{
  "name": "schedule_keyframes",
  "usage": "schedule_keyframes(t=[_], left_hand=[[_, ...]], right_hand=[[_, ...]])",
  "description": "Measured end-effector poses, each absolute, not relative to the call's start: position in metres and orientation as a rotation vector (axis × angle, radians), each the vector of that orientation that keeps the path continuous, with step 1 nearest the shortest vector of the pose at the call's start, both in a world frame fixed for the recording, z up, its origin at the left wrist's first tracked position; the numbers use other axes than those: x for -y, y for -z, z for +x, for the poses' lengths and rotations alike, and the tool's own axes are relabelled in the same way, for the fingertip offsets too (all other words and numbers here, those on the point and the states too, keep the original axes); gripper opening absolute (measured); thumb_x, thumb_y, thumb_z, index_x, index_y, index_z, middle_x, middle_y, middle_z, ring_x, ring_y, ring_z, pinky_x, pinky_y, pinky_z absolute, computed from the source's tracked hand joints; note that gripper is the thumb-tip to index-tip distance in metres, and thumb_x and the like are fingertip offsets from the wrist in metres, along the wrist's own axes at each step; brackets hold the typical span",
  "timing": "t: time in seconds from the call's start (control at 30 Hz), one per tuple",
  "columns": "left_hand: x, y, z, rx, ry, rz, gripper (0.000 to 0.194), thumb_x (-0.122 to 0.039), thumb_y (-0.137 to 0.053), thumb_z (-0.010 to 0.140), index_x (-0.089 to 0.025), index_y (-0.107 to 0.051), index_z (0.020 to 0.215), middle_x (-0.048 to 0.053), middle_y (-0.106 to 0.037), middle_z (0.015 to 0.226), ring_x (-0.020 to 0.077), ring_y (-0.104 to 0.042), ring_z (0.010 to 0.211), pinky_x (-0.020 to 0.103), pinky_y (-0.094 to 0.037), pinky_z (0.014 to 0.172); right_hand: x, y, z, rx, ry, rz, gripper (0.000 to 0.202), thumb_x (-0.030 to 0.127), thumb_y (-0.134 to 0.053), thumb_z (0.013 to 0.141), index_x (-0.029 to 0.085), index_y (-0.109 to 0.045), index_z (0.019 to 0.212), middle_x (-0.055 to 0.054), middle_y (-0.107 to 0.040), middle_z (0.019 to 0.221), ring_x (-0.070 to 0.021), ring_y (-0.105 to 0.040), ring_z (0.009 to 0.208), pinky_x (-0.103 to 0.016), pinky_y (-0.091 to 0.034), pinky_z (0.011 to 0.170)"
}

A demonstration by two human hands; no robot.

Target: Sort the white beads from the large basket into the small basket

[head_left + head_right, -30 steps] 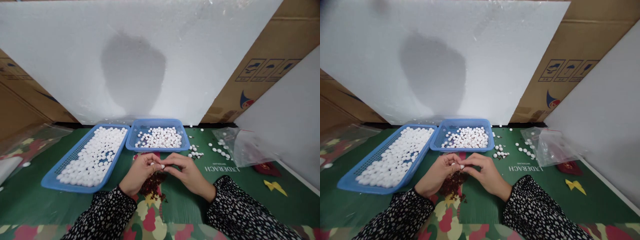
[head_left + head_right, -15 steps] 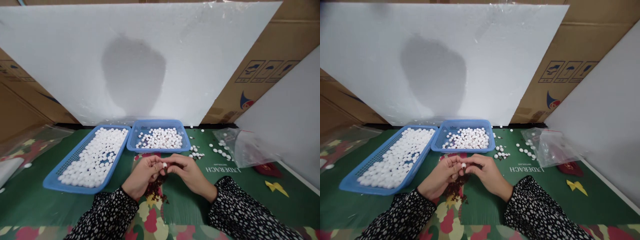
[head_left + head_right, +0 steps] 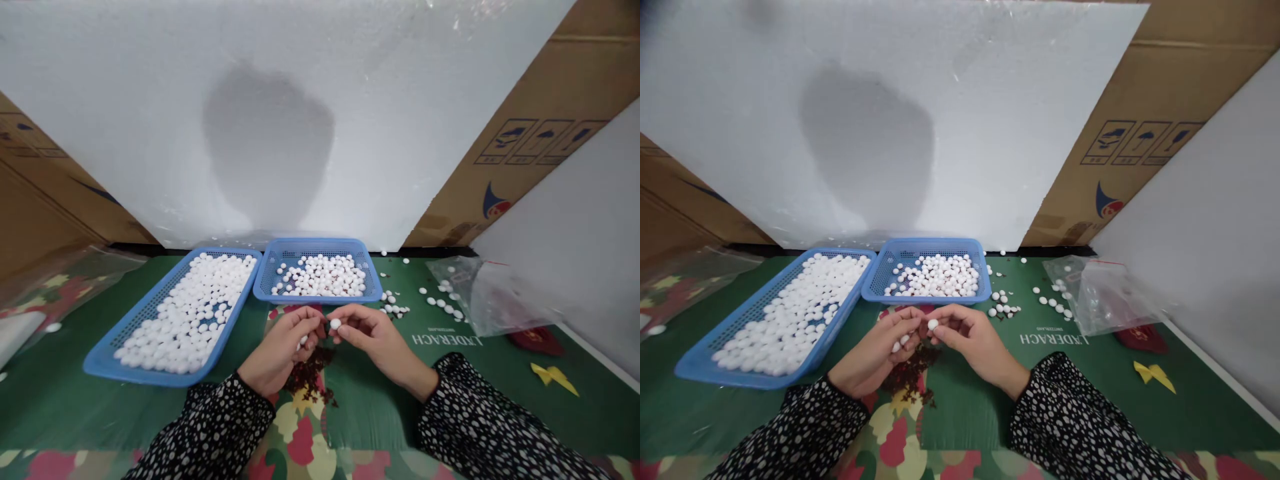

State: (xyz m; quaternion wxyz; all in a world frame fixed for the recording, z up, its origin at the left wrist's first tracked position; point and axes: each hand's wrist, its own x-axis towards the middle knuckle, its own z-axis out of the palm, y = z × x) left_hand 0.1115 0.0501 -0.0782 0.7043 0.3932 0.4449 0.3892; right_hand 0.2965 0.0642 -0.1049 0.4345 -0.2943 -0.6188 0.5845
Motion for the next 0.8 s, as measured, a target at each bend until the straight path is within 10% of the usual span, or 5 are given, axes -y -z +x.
schedule_keyframes(t=[0.23,0.47,0.8], left_hand=[[-0.052,0.08,0.105,-0.986,-0.819,0.897,0.03,-0.037,-0.065,0.084,-0.015,-0.053,0.101,0.006,-0.063,0.093,0.0073,-0.039,0.06,0.021,-0.016,0.047],[-0.057,0.084,0.104,-1.057,-0.775,1.074,0.033,-0.051,-0.054,0.089,-0.018,-0.051,0.09,-0.004,-0.054,0.059,0.0064,-0.024,0.044,0.024,-0.01,0.044],[-0.055,0.085,0.104,-1.02,-0.762,1.047,0.031,-0.043,-0.059,0.087,-0.019,-0.048,0.103,-0.001,-0.059,0.08,0.0068,-0.031,0.054,0.021,-0.012,0.046]], right_hand=[[-0.09,0.09,0.312,1.667,-1.004,-0.904,0.02,0.038,-0.062,0.092,0.019,-0.066,0.094,-0.002,-0.064,0.074,-0.0184,-0.061,0.065,-0.028,-0.05,0.06],[-0.12,0.089,0.319,2.052,-0.23,-0.959,0.028,0.028,-0.045,0.101,0.019,-0.069,0.112,-0.01,-0.063,0.093,-0.0265,-0.059,0.084,-0.039,-0.049,0.075],[-0.074,0.126,0.307,2.499,-0.18,-1.215,0.011,0.013,-0.061,0.094,0.017,-0.07,0.1,-0.004,-0.059,0.082,-0.0208,-0.06,0.068,-0.029,-0.045,0.059]])
